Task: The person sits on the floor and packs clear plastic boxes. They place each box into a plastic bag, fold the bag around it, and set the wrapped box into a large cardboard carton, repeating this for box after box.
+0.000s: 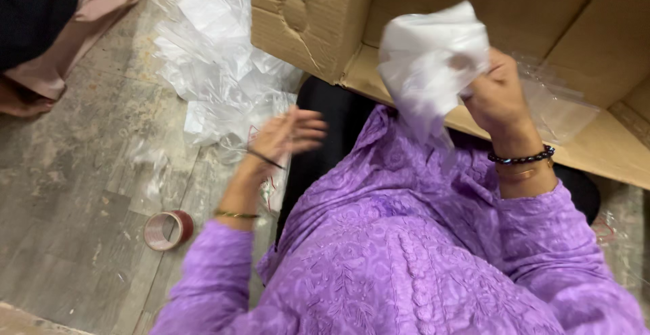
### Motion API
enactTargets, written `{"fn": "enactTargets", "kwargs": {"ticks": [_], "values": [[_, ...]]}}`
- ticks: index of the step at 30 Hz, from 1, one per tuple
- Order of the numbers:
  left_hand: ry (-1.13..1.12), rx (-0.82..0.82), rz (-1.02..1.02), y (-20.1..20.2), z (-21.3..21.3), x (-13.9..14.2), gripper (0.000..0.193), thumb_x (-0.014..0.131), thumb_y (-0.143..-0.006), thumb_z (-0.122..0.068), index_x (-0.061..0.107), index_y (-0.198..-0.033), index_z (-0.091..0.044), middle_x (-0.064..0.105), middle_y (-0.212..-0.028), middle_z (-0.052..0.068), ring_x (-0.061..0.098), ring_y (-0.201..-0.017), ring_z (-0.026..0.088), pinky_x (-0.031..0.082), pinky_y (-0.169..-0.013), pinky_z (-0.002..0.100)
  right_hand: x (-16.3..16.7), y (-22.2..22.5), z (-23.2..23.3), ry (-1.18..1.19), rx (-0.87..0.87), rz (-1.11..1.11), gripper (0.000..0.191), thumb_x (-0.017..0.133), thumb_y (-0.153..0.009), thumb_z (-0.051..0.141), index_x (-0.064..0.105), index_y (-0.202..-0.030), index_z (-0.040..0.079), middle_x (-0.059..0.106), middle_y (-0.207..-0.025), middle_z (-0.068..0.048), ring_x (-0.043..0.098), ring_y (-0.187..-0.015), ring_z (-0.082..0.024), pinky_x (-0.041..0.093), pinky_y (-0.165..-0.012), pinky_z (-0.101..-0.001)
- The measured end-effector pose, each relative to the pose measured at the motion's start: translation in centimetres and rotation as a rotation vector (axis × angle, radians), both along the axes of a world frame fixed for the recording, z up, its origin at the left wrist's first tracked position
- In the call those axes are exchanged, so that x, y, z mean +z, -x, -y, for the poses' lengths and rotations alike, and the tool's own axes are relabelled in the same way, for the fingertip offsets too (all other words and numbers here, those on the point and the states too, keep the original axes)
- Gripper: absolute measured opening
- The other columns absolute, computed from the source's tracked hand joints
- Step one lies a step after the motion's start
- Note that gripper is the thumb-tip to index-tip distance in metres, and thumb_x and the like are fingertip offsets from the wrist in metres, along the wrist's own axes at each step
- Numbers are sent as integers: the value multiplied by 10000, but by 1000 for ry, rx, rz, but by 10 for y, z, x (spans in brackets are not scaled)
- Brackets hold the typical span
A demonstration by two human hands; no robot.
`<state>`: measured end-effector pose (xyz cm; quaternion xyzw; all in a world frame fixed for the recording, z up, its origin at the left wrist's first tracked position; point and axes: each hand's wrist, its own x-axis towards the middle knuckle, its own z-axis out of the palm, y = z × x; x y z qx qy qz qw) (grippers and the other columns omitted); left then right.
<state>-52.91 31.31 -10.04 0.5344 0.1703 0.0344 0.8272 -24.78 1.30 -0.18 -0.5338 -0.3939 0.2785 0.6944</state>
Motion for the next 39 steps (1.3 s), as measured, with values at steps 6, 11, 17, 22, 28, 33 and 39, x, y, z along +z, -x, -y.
{"fn": "enactTargets", "kwargs": {"ticks": [6, 11, 17, 22, 28, 33, 39], "values": [[1042, -331, 490, -36, 47, 3, 1068, 347, -946, -823, 370, -1592, 28, 489, -1555, 269, 539, -1378, 388, 462, -1122, 494, -13, 96, -53, 329, 382, 801, 658, 569, -687, -155, 679, -1293, 77, 735, -1200, -147, 731, -994, -323, 574, -845, -357], [1030, -102, 310, -3, 30, -24, 940, 461, -934, -713, 420, -1500, 37, 553, -1473, 222, 554, -1345, 357, 413, -1168, 486, -48, 160, -54, 359, 387, 1047, 417, 655, -849, -31, 680, -1253, 67, 599, -1332, -207, 586, -1221, -386, 466, -971, -485], [805, -219, -43, -18, -10, -54, 443, 597, -1021, -216, 575, -1357, 73, 677, -1296, 198, 671, -1188, 327, 501, -1093, 478, -67, 170, -58, 182, 388, 1009, 456, 608, -830, -59, 648, -1269, 54, 543, -1476, -223, 510, -1392, -398, 425, -1153, -495], [549, -125, -270, -41, -8, -56, 321, 633, -975, -100, 627, -1232, 92, 724, -1132, 202, 738, -981, 300, 609, -873, 455, -47, 156, -35, 287, 505, 855, 560, 764, -772, 129, 627, -1299, -4, 500, -1454, -291, 492, -1323, -445, 415, -1077, -497], [531, 26, -167, -23, 6, -49, 291, 633, -971, -58, 632, -1219, 93, 721, -1114, 200, 746, -944, 299, 632, -831, 457, -80, 104, 28, 645, -329, 331, 484, 805, -894, 383, 681, -1166, 3, 730, -1141, -190, 710, -1071, -275, 565, -968, -357], [533, 75, -168, -25, 9, -48, 285, 621, -959, -48, 638, -1212, 83, 730, -1106, 189, 749, -937, 289, 636, -825, 447, -149, 93, 25, 628, -374, -202, 467, 819, -885, 261, 582, -1229, 52, 694, -1164, -89, 670, -1034, -156, 541, -868, -273], [421, 128, -169, -26, 10, -49, 277, 603, -967, -35, 632, -1216, 80, 725, -1108, 186, 742, -948, 292, 631, -823, 453, -98, 103, 7, 136, -478, -219, 247, 741, -1023, 88, 668, -1240, -3, 686, -1131, -84, 621, -950, -154, 528, -822, -265]]}}
